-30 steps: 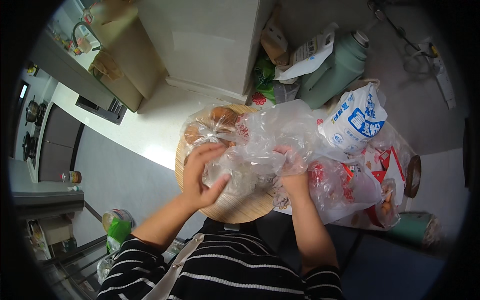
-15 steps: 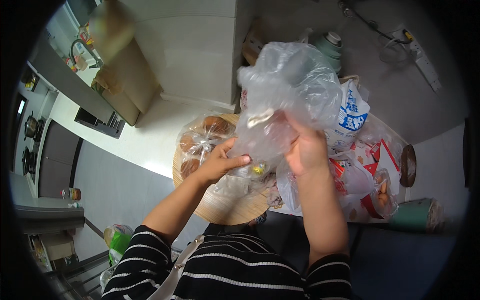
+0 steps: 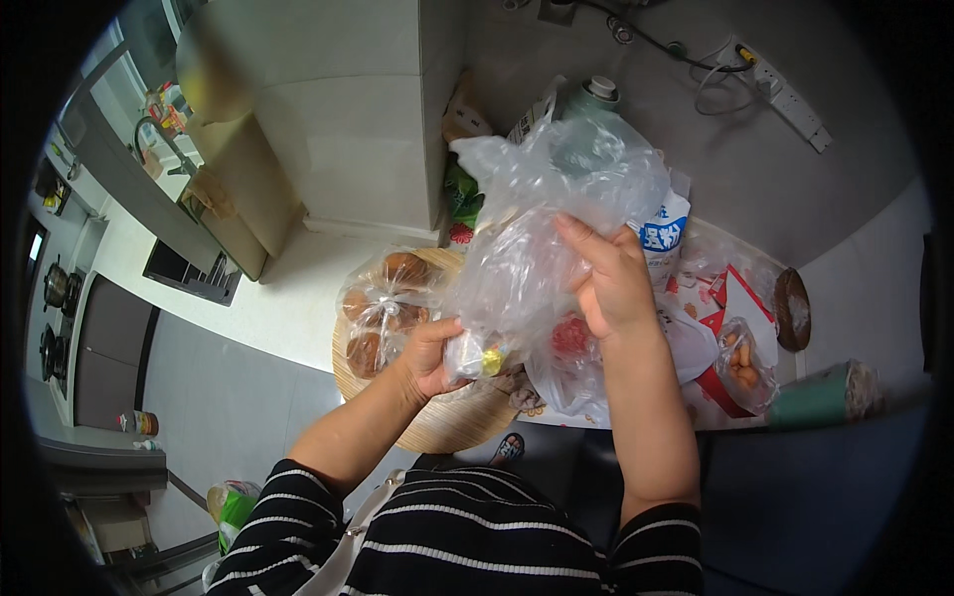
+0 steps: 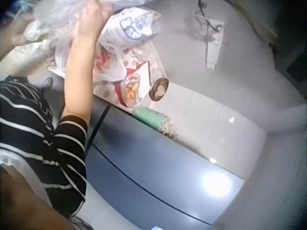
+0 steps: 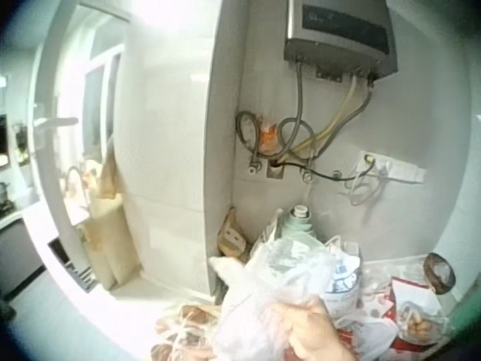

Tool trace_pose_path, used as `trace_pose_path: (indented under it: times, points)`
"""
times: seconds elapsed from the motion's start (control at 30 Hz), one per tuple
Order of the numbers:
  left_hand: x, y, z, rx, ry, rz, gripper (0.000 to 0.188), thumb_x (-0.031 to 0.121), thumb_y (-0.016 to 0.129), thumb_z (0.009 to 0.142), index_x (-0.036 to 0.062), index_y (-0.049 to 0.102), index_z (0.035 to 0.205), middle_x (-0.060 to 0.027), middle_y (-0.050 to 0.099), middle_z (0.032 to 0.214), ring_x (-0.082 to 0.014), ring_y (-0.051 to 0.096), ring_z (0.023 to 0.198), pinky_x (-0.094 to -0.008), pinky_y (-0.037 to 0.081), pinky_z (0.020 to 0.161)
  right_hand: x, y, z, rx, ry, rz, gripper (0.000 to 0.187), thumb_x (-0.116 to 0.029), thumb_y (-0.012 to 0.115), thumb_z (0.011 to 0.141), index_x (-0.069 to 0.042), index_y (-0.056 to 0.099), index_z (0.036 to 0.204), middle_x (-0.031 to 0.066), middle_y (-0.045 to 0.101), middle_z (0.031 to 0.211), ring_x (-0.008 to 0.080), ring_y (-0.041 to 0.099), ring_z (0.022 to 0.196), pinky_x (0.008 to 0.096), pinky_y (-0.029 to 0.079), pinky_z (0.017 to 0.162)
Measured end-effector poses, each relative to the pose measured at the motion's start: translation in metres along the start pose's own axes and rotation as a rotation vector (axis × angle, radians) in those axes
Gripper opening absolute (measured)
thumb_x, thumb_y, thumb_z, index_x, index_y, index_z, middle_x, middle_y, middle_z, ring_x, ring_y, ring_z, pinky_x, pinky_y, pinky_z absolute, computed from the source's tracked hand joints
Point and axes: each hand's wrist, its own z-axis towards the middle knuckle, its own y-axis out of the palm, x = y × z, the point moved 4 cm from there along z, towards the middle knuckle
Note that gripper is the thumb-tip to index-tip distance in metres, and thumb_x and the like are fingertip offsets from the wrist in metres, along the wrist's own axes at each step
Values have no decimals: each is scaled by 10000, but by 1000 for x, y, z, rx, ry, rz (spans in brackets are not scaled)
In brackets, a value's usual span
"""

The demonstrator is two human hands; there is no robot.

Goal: The person organizes food items by moving plastic bags and black boxes from a counter into a refrigerator, rearranging items on the shelves and in the door, and then wipes down the counter with a cloth.

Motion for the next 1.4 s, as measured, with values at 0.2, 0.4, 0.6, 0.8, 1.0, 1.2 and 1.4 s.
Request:
trace_pose_path:
  times: [0.2, 0.4, 0.6, 0.8, 1.0, 1.2, 1.4]
  points:
    - [-10, 3, -3, -97, -45, 41, 533, 153, 611, 812, -54, 441, 1273, -225, 587, 1151, -345, 603, 1051, -479, 493, 924, -11, -30, -13, 89, -616, -816, 498, -85, 675, 774, -44, 497, 1237, 145, 471, 1305, 252, 468, 1198, 348, 440, 923]
    - [-10, -19, -12, 13, -137, -36, 472, 247, 621, 835, 1, 502, 1220, -175, 607, 1124, -305, 627, 993, -421, 562, 817, 40, -5, -49, -586, -222, -1016, 612, -28, 647, 684, -59, 506, 1279, 212, 413, 1370, 329, 405, 1281, 380, 410, 979]
    - [21, -22, -39, 356, 167, 495, 556, 328, 655, 808, 71, 484, 1270, -140, 570, 1164, -290, 591, 1022, -433, 514, 878, 81, 10, -41, -453, -139, -1062, 503, 76, 588, 630, 3, 587, 1127, 190, 590, 1089, 344, 594, 1006, 368, 476, 851]
    - [48, -48, -91, 317, 369, 1081, 622, 222, 716, 755, 47, 453, 1292, -96, 547, 1192, -191, 543, 1059, -337, 445, 902, 173, 61, -20, -266, -118, -779, 469, 72, 553, 680, -10, 577, 1141, 213, 601, 1120, 351, 590, 1049, 368, 472, 894]
    - [123, -87, -146, 959, 828, 1044, 246, 126, 657, 805, 9, 640, 1020, -53, 649, 909, -147, 603, 836, -305, 484, 748, 168, 83, -24, -351, -330, -660, 493, 6, 604, 774, -23, 521, 1259, 150, 510, 1293, 266, 495, 1196, 397, 439, 955]
    - [221, -132, -182, 1385, 1103, 1261, 395, 131, 681, 788, -10, 580, 1143, -97, 656, 1001, -212, 623, 903, -305, 478, 811, 175, -31, -21, 253, -460, -1133, 350, 29, 594, 765, -22, 586, 1111, 168, 561, 1121, 322, 537, 1069, 392, 430, 922]
    - [187, -128, -119, 1244, 1261, 1886, 726, 61, 672, 708, -19, 361, 1359, -207, 449, 1327, -357, 391, 1271, -409, 290, 1074, 197, -90, -24, 383, -109, -1127, 354, -9, 596, 782, -9, 576, 1135, 178, 589, 1107, 327, 568, 1031, 397, 442, 894]
